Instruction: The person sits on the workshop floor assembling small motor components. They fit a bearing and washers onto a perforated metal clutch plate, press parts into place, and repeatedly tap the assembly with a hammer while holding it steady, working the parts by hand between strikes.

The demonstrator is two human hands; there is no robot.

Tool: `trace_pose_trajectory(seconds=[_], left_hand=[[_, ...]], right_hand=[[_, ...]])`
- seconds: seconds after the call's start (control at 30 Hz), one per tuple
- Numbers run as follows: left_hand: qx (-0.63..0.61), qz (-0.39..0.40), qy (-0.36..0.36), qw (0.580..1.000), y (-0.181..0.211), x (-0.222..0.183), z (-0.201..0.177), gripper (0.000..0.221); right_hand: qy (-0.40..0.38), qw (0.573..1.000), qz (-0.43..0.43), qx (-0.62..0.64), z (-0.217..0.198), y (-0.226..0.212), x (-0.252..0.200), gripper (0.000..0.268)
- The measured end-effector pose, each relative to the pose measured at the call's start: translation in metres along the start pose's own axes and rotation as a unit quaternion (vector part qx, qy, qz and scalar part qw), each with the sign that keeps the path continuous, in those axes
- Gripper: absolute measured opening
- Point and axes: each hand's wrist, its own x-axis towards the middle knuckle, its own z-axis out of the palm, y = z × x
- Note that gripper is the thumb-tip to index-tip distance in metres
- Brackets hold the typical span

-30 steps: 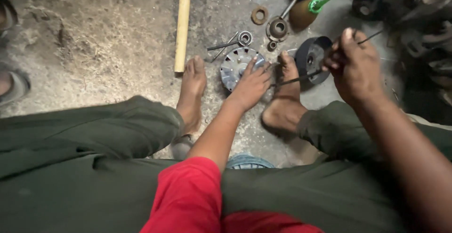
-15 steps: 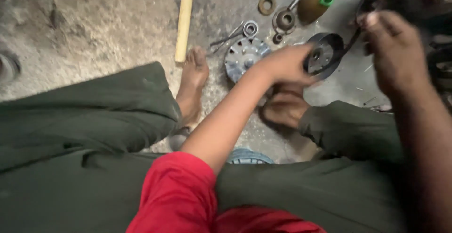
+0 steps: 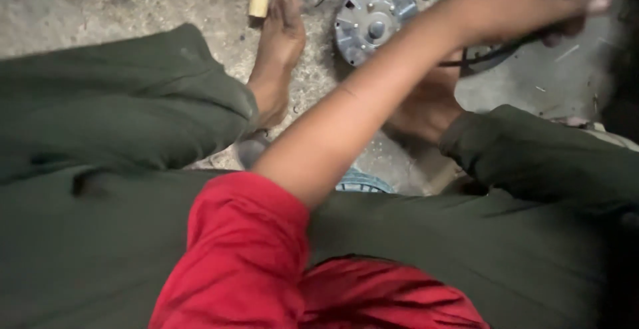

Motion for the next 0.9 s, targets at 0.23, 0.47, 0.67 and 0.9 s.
trace_pose_trajectory(seconds=[0.23, 0.47, 0.67, 0.9], left_hand=[[-0.253, -0.263, -0.121, 0.923, 0.044, 0.019, -0.058, 0.034], [-0.264, -0.238, -0.097, 0.930, 0.044, 0.007, -0.052, 0.016], [-0.337, -0.278, -0.090, 0.895, 0.062, 0.012, -0.065, 0.014], [-0.320, -0.373, -0.103, 0.865, 0.071, 0.017, -0.077, 0.014]], right_hand=[[0.004, 0.998, -0.046, -0.050, -0.020, 0.005, -0.013, 0.018], [-0.028, 0.990, -0.030, -0.133, -0.036, -0.021, -0.008, 0.015], [-0.011, 0.947, -0.124, -0.295, -0.037, -0.049, 0.000, 0.015], [0.018, 0.915, -0.148, -0.375, -0.023, -0.040, 0.001, 0.020]])
